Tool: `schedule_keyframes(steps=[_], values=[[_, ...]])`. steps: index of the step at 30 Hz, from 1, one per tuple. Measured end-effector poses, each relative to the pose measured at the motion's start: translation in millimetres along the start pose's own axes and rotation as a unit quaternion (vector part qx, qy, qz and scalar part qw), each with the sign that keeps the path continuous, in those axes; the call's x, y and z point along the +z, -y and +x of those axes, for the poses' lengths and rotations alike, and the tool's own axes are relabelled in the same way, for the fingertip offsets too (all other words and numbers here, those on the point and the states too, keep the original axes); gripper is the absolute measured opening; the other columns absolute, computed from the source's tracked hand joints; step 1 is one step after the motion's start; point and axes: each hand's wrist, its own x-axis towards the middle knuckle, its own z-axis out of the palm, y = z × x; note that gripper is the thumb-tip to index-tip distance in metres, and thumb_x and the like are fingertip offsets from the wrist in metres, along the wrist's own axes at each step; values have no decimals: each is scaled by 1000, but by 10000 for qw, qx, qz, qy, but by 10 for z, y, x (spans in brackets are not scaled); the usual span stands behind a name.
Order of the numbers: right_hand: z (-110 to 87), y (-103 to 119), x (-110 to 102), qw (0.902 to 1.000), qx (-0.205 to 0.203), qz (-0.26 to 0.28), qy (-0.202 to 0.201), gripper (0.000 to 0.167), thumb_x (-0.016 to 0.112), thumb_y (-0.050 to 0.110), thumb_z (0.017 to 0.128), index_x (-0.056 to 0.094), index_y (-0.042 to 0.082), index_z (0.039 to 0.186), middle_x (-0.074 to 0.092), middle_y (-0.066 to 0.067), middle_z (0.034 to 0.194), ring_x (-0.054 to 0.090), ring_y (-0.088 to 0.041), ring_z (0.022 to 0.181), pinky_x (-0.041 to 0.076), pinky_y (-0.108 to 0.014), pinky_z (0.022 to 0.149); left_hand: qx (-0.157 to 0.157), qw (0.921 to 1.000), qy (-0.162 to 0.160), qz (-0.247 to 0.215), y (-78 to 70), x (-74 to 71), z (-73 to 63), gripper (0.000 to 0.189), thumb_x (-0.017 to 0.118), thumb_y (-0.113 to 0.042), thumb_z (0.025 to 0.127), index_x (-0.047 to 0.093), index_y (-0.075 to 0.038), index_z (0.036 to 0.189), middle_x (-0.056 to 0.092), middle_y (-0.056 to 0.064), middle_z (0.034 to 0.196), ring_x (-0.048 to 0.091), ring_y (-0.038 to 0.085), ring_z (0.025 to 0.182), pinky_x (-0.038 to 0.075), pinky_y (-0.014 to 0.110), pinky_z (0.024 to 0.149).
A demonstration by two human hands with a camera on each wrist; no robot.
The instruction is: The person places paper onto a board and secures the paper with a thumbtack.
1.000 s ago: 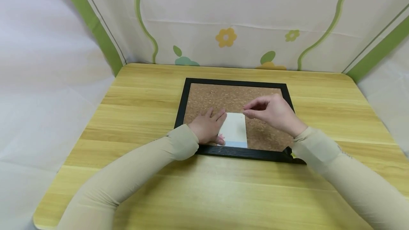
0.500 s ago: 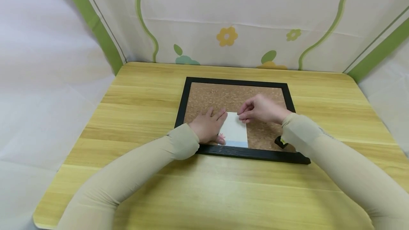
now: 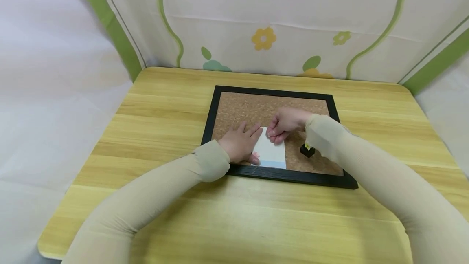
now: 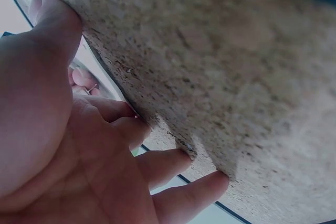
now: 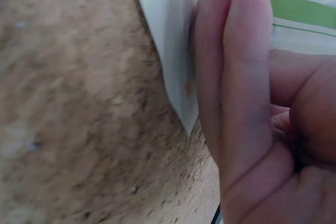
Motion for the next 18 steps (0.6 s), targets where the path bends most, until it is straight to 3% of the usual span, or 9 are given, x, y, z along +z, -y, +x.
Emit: schedule_keyframes(steps=[18], values=[[57, 162, 58, 9969, 706, -323, -132, 9, 59, 1, 98, 67, -3, 98, 71, -11, 82, 68, -15, 67, 58, -29, 67, -30, 10000, 7, 28, -6, -8, 6, 99, 57, -64, 89, 12, -13, 160, 6, 4, 166, 9, 38, 149, 22, 59, 113]])
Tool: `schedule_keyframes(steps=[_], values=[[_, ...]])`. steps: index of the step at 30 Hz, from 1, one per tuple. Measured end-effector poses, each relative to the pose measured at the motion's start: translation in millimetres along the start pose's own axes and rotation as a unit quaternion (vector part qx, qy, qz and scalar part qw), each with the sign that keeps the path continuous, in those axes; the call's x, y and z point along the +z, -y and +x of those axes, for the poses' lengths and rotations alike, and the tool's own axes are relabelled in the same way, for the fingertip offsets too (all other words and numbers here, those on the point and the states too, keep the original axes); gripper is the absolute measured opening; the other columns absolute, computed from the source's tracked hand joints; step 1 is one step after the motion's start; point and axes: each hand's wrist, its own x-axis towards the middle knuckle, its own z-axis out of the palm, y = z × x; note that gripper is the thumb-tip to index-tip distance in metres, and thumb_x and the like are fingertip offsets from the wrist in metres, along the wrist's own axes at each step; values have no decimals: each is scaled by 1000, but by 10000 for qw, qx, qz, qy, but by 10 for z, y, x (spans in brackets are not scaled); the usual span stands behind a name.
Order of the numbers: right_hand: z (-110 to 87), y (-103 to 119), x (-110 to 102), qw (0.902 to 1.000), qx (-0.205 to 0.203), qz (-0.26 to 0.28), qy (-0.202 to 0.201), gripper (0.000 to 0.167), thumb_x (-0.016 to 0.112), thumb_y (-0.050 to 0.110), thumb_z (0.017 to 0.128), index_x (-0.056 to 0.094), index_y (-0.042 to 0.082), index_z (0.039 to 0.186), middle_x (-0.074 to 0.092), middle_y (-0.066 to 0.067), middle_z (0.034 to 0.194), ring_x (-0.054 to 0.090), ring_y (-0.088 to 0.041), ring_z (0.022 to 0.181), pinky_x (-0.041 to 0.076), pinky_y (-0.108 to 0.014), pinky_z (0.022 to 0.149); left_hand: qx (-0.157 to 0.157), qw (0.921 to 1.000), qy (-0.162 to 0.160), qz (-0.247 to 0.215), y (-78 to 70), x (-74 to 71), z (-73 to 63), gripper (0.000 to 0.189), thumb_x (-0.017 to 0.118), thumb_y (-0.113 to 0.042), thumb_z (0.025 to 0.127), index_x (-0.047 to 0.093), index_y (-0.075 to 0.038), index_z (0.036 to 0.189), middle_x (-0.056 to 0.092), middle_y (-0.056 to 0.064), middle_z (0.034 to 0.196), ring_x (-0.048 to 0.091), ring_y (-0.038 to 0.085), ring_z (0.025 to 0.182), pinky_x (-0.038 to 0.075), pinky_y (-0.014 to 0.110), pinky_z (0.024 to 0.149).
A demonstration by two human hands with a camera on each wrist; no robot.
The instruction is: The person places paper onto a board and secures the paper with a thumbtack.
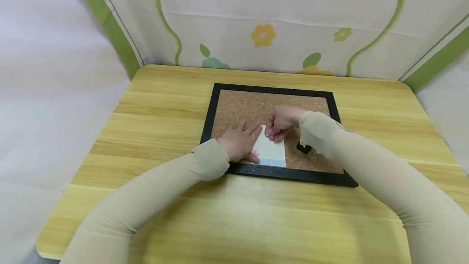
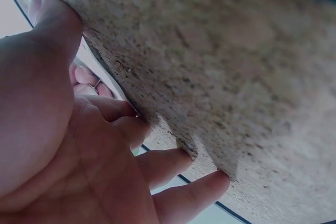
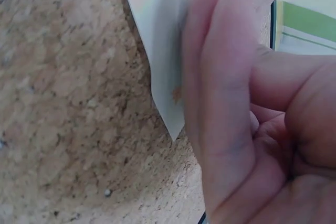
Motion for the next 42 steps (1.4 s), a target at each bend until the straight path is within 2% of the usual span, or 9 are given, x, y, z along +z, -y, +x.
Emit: schedule_keyframes(steps=[16, 34, 42], values=[[-33, 27, 36, 9983, -117, -541, -158, 8, 65, 7, 96, 68, -1, 95, 71, -11, 79, 69, -15, 65, 58, -29, 65, -32, 9999, 72, -80, 3, 22, 38, 100, 57, -64, 88, 10, -14, 161, 3, 3, 166, 6, 37, 150, 20, 59, 114], [-14, -15, 82, 9977, -203, -487, -422, 11, 59, 3, 98, 68, 0, 92, 69, -11, 78, 67, -16, 64, 58, -30, 63, -51, 10000, 79, 8, 12, 31, 53, 101, 56, -66, 88, 9, -14, 161, 3, 4, 166, 6, 38, 149, 21, 59, 113], [-28, 30, 102, 9960, -98, -759, -452, 11, 63, 4, 97, 68, 1, 88, 68, -10, 75, 66, -16, 63, 58, -30, 63, -13, 10000, 51, 45, 12, 38, 66, 101, 55, -66, 88, 9, -14, 161, 4, 4, 166, 7, 38, 149, 22, 60, 113]])
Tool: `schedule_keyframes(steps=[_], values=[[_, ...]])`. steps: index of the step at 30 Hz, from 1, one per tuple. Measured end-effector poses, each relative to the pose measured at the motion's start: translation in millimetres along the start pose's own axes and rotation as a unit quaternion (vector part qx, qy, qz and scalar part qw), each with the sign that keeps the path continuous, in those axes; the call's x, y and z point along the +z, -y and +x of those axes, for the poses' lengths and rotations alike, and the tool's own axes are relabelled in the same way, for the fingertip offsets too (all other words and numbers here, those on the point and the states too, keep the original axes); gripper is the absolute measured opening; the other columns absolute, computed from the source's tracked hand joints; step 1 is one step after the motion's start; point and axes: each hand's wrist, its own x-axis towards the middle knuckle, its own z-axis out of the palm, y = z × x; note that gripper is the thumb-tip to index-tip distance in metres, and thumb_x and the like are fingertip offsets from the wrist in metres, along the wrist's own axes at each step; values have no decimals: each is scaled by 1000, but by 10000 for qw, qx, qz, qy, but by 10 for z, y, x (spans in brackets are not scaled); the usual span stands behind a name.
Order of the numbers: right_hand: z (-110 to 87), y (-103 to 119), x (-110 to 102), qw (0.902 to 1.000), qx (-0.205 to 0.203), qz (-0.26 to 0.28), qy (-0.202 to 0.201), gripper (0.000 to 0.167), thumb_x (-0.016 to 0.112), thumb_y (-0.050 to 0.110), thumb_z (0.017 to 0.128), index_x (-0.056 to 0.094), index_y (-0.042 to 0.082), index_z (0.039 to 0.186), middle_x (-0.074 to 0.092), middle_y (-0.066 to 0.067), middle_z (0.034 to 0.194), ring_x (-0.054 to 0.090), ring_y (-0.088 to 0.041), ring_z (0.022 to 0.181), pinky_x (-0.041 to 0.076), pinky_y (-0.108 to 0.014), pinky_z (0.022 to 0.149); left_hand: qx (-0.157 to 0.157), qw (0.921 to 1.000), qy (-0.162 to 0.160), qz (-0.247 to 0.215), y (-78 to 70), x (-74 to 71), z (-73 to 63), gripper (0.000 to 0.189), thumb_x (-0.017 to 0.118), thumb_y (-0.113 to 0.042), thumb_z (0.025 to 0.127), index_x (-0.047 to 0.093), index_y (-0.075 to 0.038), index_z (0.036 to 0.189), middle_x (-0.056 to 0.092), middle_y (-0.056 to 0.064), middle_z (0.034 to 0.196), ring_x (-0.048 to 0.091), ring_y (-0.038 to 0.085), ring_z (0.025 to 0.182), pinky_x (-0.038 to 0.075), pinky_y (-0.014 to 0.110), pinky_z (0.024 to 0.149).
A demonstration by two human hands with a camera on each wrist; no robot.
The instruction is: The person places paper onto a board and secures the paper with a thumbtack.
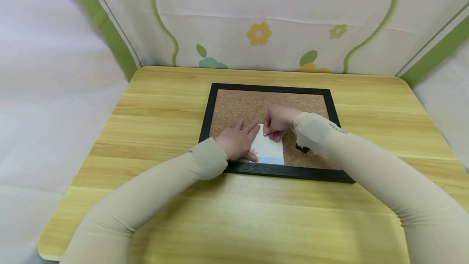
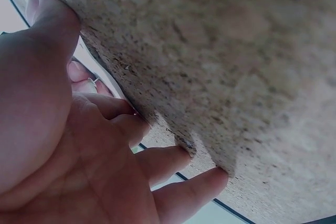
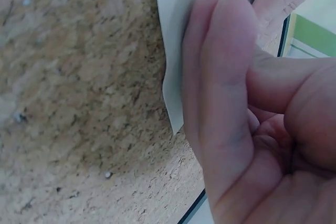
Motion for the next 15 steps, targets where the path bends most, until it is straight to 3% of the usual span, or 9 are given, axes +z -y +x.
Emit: schedule_keyframes(steps=[15], values=[[-2, 63, 14, 9995, 56, -306, -61, 9, 63, 3, 96, 69, 1, 90, 67, -11, 74, 67, -17, 61, 58, -30, 61, -32, 10000, 35, 15, 3, 16, 29, 101, 55, -66, 88, 8, -14, 161, 3, 3, 166, 6, 38, 149, 22, 60, 113]])
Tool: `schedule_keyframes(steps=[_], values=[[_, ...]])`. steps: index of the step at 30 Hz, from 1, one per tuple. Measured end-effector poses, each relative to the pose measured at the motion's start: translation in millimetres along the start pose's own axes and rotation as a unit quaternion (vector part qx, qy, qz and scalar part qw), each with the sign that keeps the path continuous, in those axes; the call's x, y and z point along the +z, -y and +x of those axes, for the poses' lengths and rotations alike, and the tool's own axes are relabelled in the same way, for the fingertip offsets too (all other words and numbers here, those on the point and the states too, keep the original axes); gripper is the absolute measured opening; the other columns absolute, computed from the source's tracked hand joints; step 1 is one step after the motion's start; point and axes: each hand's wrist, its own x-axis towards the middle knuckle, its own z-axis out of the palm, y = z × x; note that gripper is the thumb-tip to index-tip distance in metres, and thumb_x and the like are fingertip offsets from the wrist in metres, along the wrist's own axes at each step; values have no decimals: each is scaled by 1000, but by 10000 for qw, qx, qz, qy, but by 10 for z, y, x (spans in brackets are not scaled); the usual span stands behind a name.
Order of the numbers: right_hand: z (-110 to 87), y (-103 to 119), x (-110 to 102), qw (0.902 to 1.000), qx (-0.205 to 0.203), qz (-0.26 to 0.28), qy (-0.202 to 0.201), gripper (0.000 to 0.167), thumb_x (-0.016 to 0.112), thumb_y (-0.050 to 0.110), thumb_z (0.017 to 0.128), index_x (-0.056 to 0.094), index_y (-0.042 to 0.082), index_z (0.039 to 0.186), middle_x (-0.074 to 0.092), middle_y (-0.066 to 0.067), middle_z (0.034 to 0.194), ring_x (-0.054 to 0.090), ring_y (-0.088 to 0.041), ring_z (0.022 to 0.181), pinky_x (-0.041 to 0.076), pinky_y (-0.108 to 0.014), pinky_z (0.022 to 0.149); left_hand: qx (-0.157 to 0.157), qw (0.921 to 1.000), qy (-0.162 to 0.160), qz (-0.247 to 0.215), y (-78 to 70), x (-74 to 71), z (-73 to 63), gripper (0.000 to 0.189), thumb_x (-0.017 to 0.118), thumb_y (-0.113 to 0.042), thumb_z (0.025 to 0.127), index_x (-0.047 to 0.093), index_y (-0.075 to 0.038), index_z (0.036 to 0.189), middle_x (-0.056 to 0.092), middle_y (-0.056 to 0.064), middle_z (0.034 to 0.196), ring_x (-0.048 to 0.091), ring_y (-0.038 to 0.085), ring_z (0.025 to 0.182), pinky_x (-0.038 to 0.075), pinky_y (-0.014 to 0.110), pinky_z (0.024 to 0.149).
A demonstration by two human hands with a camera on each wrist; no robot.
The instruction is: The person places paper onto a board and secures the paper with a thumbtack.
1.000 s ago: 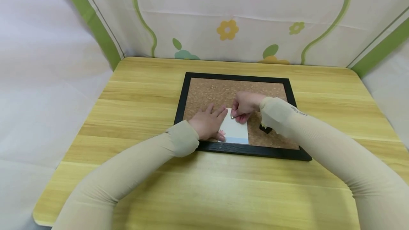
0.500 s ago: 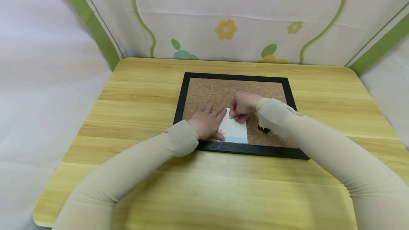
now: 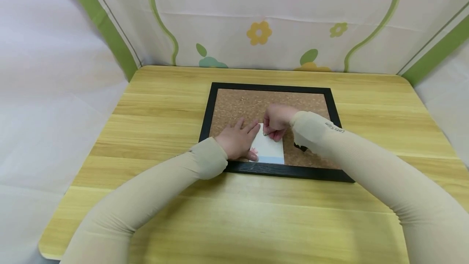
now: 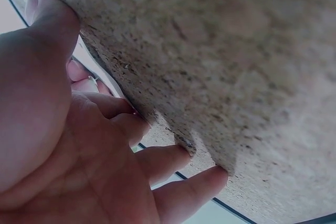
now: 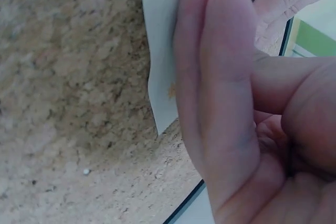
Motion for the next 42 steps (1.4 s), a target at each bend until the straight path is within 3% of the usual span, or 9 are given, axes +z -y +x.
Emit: schedule_keyframes(steps=[8, 24, 42], values=[[7, 59, 17, 9993, 19, -349, -131, 9, 63, 0, 95, 68, 1, 88, 66, -11, 75, 65, -18, 59, 57, -29, 59, 6, 10000, 20, 93, 10, -3, -7, 101, 54, -67, 88, 8, -14, 161, 3, 4, 166, 6, 38, 149, 23, 59, 113], [32, 18, 39, 9997, -129, -98, -187, 7, 68, 7, 94, 66, 2, 89, 66, -11, 75, 67, -19, 60, 58, -31, 59, -63, 9999, 104, -25, 30, -2, -8, 100, 56, -65, 88, 8, -15, 161, 1, 2, 166, 5, 38, 150, 21, 60, 113], [80, 27, 19, 9990, 64, -429, -140, 14, 73, 16, 92, 71, 2, 95, 67, -12, 71, 65, -18, 55, 58, -32, 58, -109, 9996, 217, -112, 46, 22, 5, 99, 56, -64, 89, 7, -16, 161, -1, 2, 166, 3, 37, 150, 18, 58, 115]])
